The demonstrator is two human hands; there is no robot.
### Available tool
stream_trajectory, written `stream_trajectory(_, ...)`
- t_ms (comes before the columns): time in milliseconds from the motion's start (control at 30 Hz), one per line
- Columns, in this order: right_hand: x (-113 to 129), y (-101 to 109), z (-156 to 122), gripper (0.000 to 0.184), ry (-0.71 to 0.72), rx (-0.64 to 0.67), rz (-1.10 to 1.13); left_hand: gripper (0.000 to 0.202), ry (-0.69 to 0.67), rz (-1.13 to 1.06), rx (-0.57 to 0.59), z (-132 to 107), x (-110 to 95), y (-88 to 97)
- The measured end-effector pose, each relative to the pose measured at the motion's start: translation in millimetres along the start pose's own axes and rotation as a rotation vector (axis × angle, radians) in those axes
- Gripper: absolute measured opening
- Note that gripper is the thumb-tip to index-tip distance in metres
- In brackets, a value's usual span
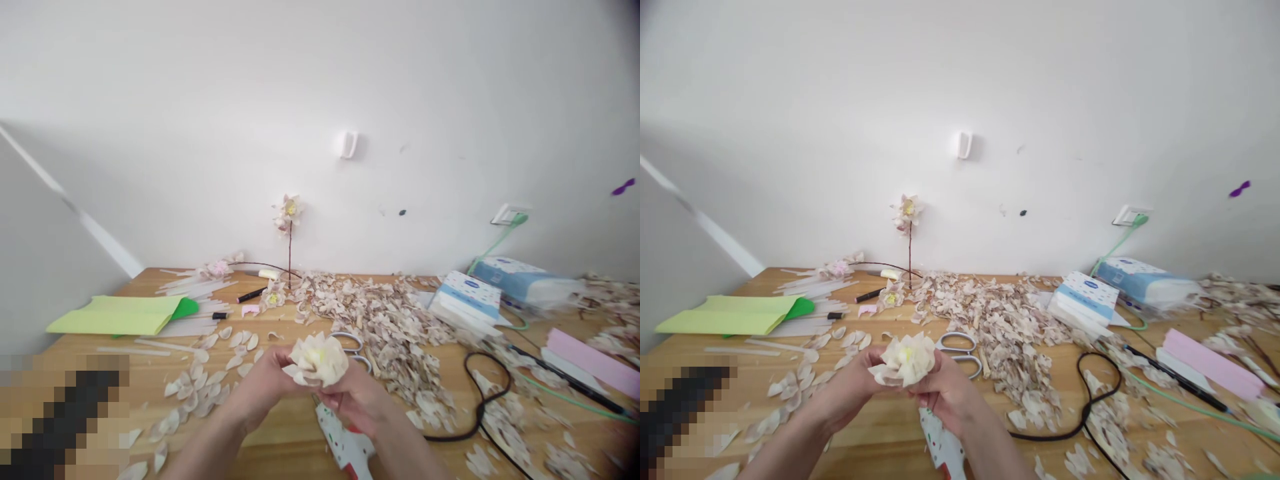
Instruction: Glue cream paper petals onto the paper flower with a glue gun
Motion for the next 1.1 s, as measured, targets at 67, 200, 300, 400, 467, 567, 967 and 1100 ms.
stream_trajectory(67, 3.4, -0.3, -1.0, 0.035, 0.002, 0.002, -0.020, 0.011, -0.099, 0.095, -0.012, -2.0, -9.5, -2.1)
stream_trajectory(200, 10.6, -2.7, -4.3, 0.034, 0.040, 0.043, -0.103, 0.007, -0.214, 0.192, -0.040, -5.1, -18.8, -4.5)
stream_trajectory(300, 15.3, -2.5, -6.1, 0.027, 0.085, 0.065, -0.151, 0.011, -0.278, 0.233, -0.068, -6.6, -18.0, -2.7)
stream_trajectory(400, 18.7, -0.5, -6.8, 0.027, 0.105, 0.067, -0.175, 0.011, -0.316, 0.262, -0.026, -7.3, -14.2, -2.6)
stream_trajectory(467, 21.1, 0.8, -7.3, 0.028, 0.120, 0.064, -0.214, 0.011, -0.319, 0.269, 0.013, -7.0, -11.9, -3.1)
stream_trajectory(567, 25.2, 0.9, -7.8, 0.030, 0.155, 0.073, -0.295, 0.010, -0.312, 0.265, 0.031, -5.4, -9.8, -3.1)
stream_trajectory(967, 16.4, -5.1, -7.0, 0.045, 0.145, 0.069, -0.199, 0.015, -0.297, 0.222, -0.088, -2.1, -2.6, 8.4)
stream_trajectory(1100, 10.9, 0.6, -2.6, 0.043, 0.148, 0.060, -0.180, 0.010, -0.271, 0.213, -0.087, 1.7, 2.4, 10.7)
Point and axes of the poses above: each hand's wrist, its own z-axis towards the middle knuckle, its own y-axis out of the back of the hand, x = y × z, the point moved 5 cm from there along z, towards the middle knuckle, and after that the axes turned 15 degrees about z, right-handed, at the moved point
